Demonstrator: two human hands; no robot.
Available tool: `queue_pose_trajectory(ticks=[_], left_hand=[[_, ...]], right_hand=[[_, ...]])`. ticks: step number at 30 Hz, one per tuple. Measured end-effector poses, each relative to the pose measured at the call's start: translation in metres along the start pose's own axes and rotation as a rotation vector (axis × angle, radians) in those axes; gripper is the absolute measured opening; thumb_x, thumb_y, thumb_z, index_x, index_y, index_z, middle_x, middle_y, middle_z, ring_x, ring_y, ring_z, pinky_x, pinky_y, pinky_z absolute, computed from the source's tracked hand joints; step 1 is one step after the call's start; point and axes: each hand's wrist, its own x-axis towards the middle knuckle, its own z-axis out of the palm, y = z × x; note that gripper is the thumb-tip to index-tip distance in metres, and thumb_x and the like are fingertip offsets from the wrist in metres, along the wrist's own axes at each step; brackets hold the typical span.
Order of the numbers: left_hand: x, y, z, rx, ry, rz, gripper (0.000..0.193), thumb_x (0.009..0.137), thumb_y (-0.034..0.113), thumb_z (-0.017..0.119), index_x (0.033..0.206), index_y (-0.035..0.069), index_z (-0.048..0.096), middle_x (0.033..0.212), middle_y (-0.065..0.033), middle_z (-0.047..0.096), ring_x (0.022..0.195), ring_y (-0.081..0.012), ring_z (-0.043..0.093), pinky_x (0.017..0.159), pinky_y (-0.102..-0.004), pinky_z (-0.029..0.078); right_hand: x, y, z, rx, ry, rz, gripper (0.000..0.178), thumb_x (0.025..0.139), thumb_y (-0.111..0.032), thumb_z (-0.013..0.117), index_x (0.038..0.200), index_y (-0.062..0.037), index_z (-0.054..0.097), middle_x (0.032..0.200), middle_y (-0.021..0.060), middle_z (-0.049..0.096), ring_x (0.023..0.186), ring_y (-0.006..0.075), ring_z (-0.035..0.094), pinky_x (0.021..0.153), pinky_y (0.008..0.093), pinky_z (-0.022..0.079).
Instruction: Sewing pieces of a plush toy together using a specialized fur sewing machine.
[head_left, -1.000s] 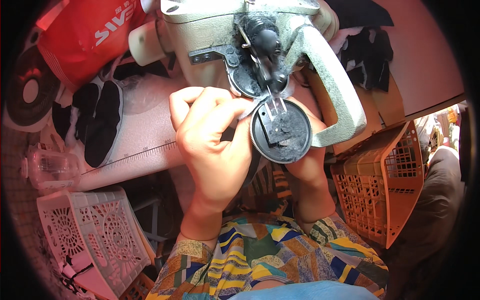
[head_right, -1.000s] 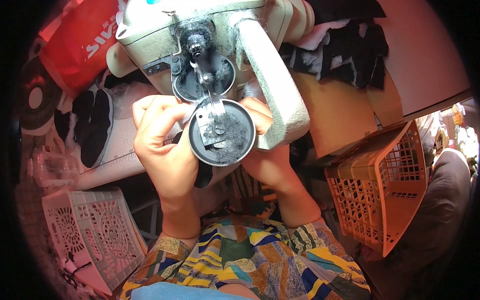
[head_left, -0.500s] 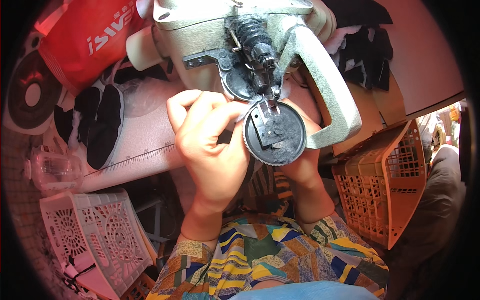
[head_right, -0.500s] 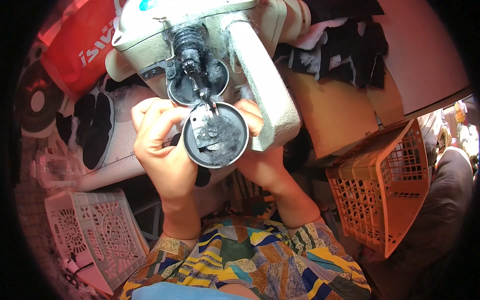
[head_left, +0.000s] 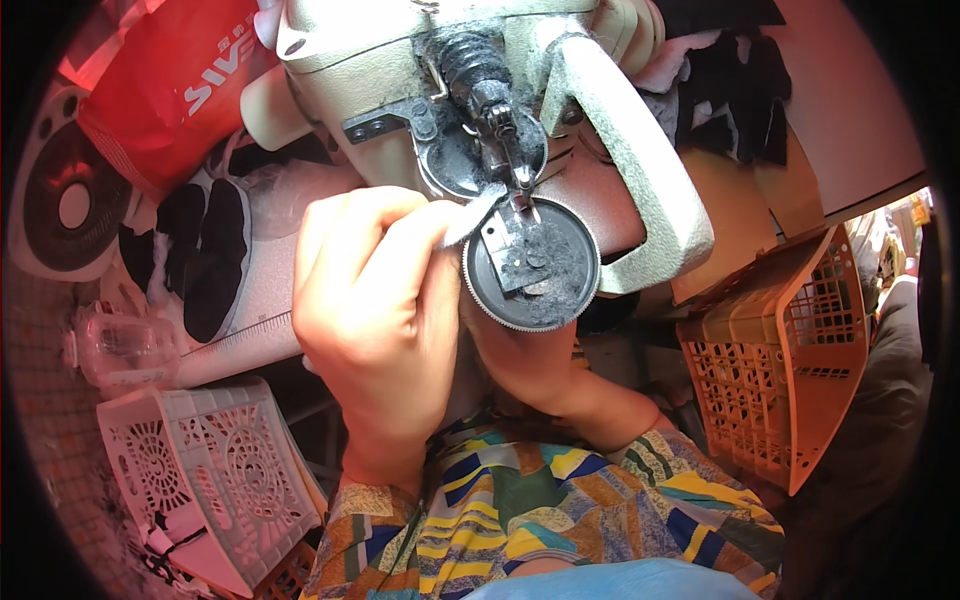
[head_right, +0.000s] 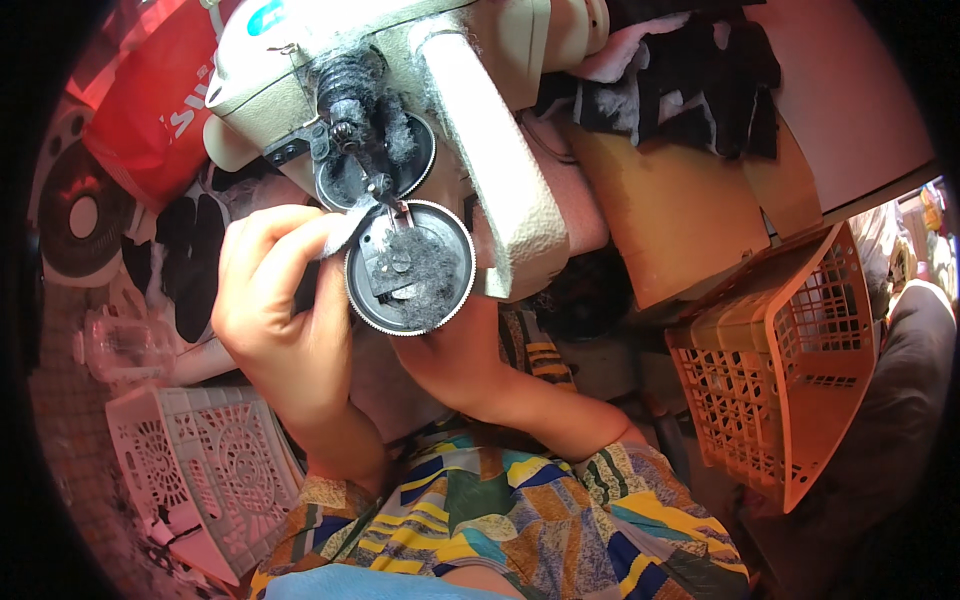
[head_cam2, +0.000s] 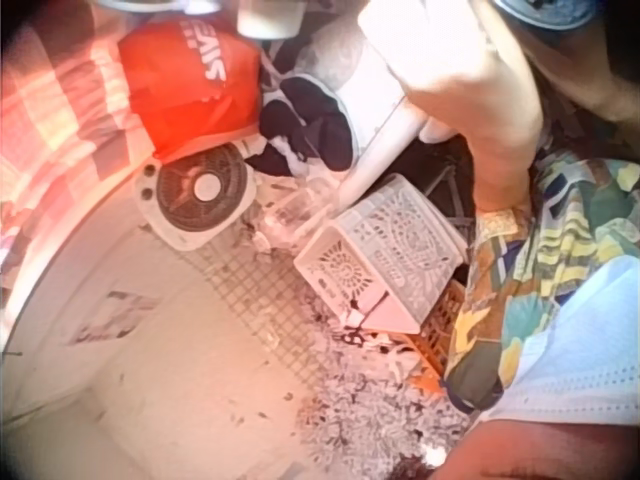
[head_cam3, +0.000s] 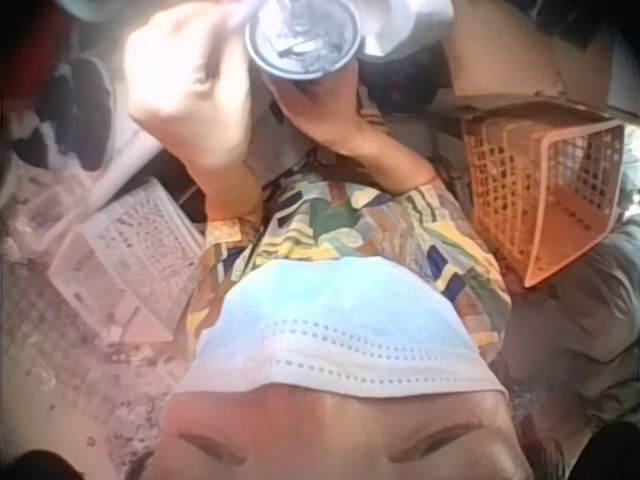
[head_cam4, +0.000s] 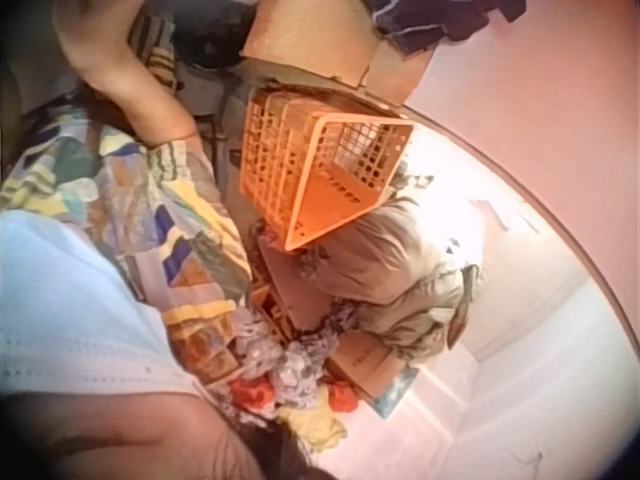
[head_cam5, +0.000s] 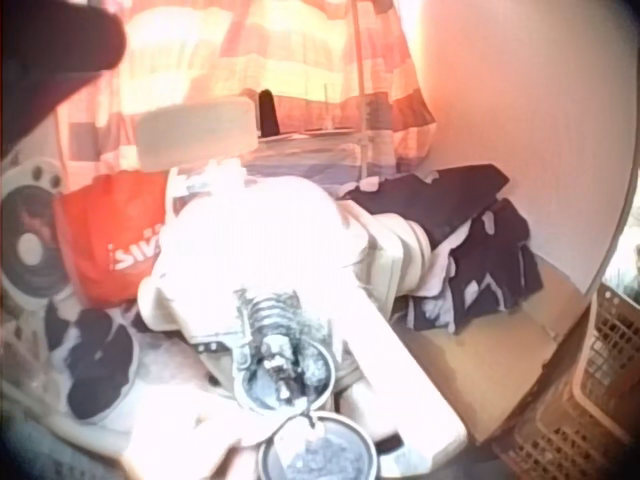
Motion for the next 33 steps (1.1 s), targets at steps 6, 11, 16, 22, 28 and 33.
queue_pose_trajectory(ticks=[6,11,16,22,28,33], left_hand=[[-0.016,-0.001,0.015,-0.176,0.076,-0.076,0.021,0.069,-0.012,0.064,0.087,-0.001,0.062,0.083,-0.0132,0.062,0.077,-0.0288,0.061,0.071,-0.0349,0.049],[-0.018,-0.007,0.02,-0.224,0.08,-0.08,0.02,0.073,-0.013,0.062,0.089,-0.002,0.06,0.083,-0.014,0.061,0.076,-0.0284,0.062,0.071,-0.034,0.05],[-0.028,-0.013,0.036,-0.525,0.321,-0.06,0.021,0.075,-0.014,0.059,0.092,-0.003,0.056,0.087,-0.0162,0.058,0.076,-0.0295,0.06,0.071,-0.0346,0.049],[-0.029,-0.022,0.021,-0.172,-0.022,0.045,0.023,0.068,-0.011,0.051,0.088,-0.005,0.06,0.101,-0.0214,0.049,0.087,-0.0296,0.056,0.072,-0.0334,0.048],[-0.02,-0.02,0.014,-0.395,-0.186,-0.076,0.019,0.078,0.009,0.049,0.085,-0.006,0.057,0.094,-0.0202,0.048,0.077,-0.0281,0.05,0.07,-0.0341,0.043],[-0.02,-0.018,0.02,-0.566,-0.088,-0.209,0.016,0.08,0.009,0.05,0.083,-0.005,0.057,0.092,-0.0163,0.049,0.084,-0.0235,0.05,0.076,-0.0297,0.04]], right_hand=[[0.0,0.004,-0.001,-0.02,0.028,-0.072,0.035,0.074,-0.001,0.062,0.109,0.0012,0.059,0.106,0.0149,0.062,0.103,0.0272,0.059,0.091,0.0372,0.043],[-0.003,0.007,-0.003,-0.049,0.007,-0.046,0.036,0.073,-0.002,0.061,0.109,0.0011,0.06,0.107,0.0157,0.062,0.104,0.0286,0.058,0.093,0.0376,0.042],[-0.002,0.004,-0.008,-0.32,-0.009,-0.2,0.035,0.073,-0.008,0.063,0.108,-0.001,0.061,0.105,0.0161,0.063,0.098,0.0323,0.06,0.088,0.0387,0.045],[-0.006,0.0,-0.011,-0.557,-0.061,-0.271,0.03,0.069,-0.009,0.067,0.099,-0.0069,0.066,0.096,0.0124,0.065,0.085,0.0344,0.063,0.073,0.0411,0.05],[-0.011,0.005,-0.013,-0.555,-0.069,-0.341,0.028,0.066,-0.007,0.069,0.094,-0.0082,0.067,0.09,0.0099,0.064,0.076,0.0307,0.063,0.066,0.0393,0.049],[-0.015,0.004,-0.013,-0.553,-0.074,-0.329,0.027,0.066,-0.007,0.07,0.093,-0.0083,0.068,0.093,0.0091,0.063,0.079,0.0305,0.062,0.069,0.0406,0.048]])
